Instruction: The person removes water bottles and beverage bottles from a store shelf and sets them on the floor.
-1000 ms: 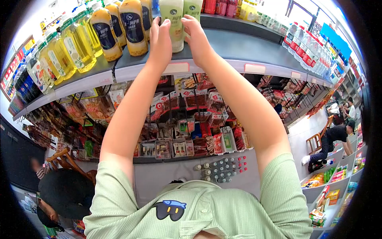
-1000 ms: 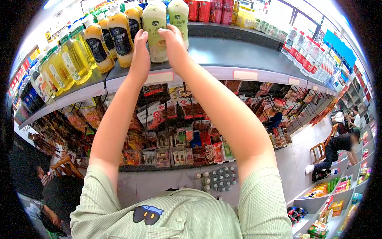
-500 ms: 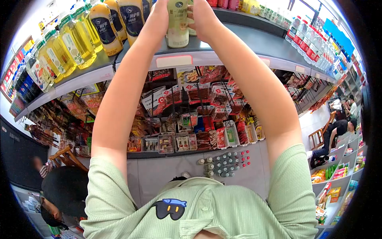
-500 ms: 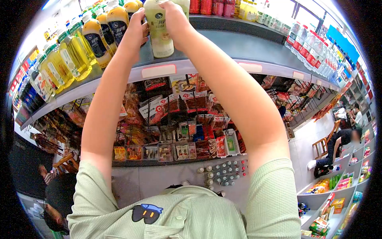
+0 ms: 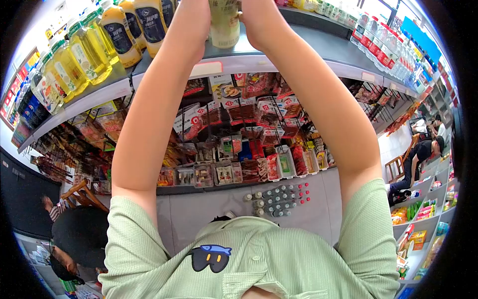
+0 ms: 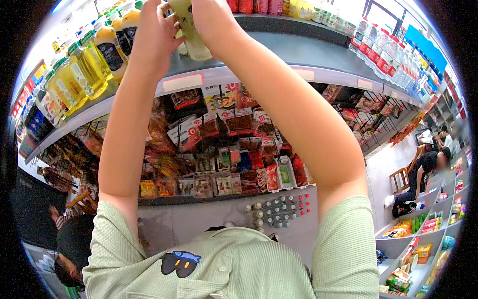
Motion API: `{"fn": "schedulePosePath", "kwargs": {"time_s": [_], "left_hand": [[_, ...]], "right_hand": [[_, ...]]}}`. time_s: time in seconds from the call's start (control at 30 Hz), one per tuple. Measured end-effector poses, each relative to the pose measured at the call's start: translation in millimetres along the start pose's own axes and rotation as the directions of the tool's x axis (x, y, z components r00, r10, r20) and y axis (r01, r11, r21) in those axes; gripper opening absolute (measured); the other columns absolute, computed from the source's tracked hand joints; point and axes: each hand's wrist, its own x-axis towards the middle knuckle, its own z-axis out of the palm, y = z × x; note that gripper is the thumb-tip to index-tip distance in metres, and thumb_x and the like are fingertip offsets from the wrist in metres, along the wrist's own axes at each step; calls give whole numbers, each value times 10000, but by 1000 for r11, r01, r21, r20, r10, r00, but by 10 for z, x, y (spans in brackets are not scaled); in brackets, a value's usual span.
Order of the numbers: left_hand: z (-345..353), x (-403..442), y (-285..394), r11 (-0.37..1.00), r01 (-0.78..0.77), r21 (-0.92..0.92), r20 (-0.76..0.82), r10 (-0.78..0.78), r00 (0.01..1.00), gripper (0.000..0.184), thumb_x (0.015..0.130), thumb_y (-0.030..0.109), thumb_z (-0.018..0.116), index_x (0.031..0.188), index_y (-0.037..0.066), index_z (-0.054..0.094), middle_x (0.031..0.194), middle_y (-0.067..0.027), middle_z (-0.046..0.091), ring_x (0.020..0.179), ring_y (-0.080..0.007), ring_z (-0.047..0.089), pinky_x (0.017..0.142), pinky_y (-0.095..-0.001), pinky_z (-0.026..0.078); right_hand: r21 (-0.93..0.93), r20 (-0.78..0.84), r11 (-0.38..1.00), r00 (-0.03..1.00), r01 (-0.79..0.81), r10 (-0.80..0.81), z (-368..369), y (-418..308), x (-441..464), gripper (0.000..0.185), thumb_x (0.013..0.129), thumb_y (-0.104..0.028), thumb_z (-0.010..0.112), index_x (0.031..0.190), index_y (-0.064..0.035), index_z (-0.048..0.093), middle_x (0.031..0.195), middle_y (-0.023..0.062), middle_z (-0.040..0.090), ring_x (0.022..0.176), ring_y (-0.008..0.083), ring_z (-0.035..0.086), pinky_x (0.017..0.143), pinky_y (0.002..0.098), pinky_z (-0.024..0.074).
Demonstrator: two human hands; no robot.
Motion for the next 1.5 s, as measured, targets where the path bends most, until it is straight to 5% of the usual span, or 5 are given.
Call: {"fn": "schedulePosePath", "kwargs": {"time_s": [0.5, 0.83, 0.97, 1.2, 1.5], "left_hand": [[739, -1620, -1095, 871, 486, -73, 281, -450, 848, 777, 866, 603, 271, 1364, 8, 237, 1359, -158, 366, 1270, -247, 336, 1035, -395, 237], [681, -3244, -2936, 319, 898, -303, -149, -947, 286, 546, 900, 506, 322, 1169, 32, 358, 1196, -126, 462, 1156, -222, 422, 1022, -411, 269], [587, -3932, -3675, 152, 904, -401, -260, -964, 47, 499, 914, 486, 314, 1112, 41, 420, 1150, -114, 490, 1134, -221, 449, 1005, -413, 306], [332, -5252, -4988, 141, 907, -398, -386, -922, -26, 392, 860, 351, 487, 1065, 49, 344, 1038, -92, 430, 985, -172, 461, 880, -314, 369], [-219, -6118, -6184, 73, 910, -409, -449, -884, -131, 424, 835, 320, 495, 1088, 11, 351, 1065, -108, 437, 985, -192, 453, 887, -311, 350]], "right_hand": [[104, -318, 888, 831, -447, 456, -1054, 143, -2211, 449, 845, -275, 508, 1191, -39, 344, 1062, 95, 469, 979, 164, 451, 867, 300, 369], [247, -518, 530, 351, -812, 780, -1640, 1393, -4404, 512, 849, -299, 487, 1210, 18, 311, 1143, 140, 418, 1051, 202, 412, 923, 300, 326], [502, -509, 413, 126, -760, 852, -1704, 1879, -5230, 411, 842, -294, 497, 1092, 0, 357, 1042, 106, 420, 1003, 179, 400, 915, 286, 306], [545, -562, 195, -182, -816, 807, -1763, 2892, -6455, 431, 768, -210, 558, 1078, -23, 324, 985, 126, 427, 931, 204, 444, 790, 319, 397], [511, -554, 65, -271, -857, 787, -1907, 4106, -7556, 420, 731, -139, 556, 1084, -18, 364, 944, 145, 472, 830, 212, 495, 673, 334, 428]]}}
